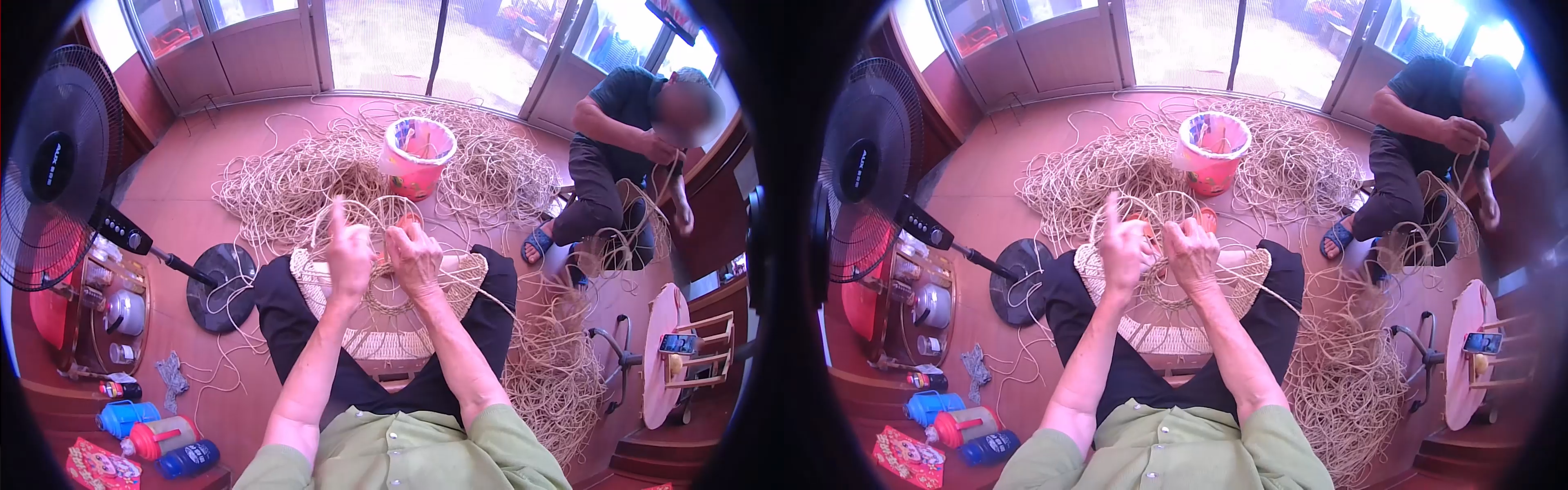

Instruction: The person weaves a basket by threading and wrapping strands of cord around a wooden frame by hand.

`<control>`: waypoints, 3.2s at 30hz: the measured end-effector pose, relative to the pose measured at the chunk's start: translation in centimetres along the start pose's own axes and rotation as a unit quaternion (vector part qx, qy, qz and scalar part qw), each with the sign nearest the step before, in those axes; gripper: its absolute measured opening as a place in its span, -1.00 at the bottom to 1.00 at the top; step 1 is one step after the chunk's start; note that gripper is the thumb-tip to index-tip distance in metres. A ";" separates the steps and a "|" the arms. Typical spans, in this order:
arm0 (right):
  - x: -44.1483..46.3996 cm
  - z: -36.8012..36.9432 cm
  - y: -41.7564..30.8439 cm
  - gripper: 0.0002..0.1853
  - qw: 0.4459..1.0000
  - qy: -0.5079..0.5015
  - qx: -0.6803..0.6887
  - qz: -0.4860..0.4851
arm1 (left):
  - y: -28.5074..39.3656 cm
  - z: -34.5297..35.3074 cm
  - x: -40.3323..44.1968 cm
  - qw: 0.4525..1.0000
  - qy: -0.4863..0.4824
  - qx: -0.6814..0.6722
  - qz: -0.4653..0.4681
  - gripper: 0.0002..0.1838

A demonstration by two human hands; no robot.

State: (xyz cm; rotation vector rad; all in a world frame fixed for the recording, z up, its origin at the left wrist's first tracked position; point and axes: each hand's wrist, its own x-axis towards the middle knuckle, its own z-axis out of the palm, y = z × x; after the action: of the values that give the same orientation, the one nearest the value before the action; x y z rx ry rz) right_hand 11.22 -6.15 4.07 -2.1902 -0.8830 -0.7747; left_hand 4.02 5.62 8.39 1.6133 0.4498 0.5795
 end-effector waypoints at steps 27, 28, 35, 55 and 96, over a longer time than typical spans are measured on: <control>-4.8 -7.3 2.9 -0.69 0.995 -0.053 -0.020 -0.080 | -3.2 -7.6 -0.2 0.921 0.218 -0.323 -0.015 -0.53; -5.1 -7.7 3.4 -0.71 0.993 -0.071 -0.050 -0.077 | -3.2 -9.0 0.6 0.913 0.235 -0.334 -0.010 -0.51; 2.9 -7.3 6.7 -0.95 0.992 -0.031 0.119 0.020 | -0.3 -12.4 2.3 0.922 -0.182 -0.340 -0.014 -0.90; 2.6 -0.6 -2.0 -0.72 0.940 -0.294 0.144 0.099 | -2.7 -3.8 0.7 0.839 -0.059 0.370 0.394 -0.75; 0.1 -4.0 0.0 -0.76 0.975 -0.184 0.107 0.058 | -4.7 1.5 -0.1 0.868 0.114 0.377 0.303 -0.91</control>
State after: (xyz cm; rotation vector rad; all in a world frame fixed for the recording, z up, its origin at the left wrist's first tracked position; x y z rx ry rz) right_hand 10.16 -9.08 6.65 -2.2008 -0.9552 -0.2056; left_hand 5.06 4.92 3.59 2.4847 0.3508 1.1790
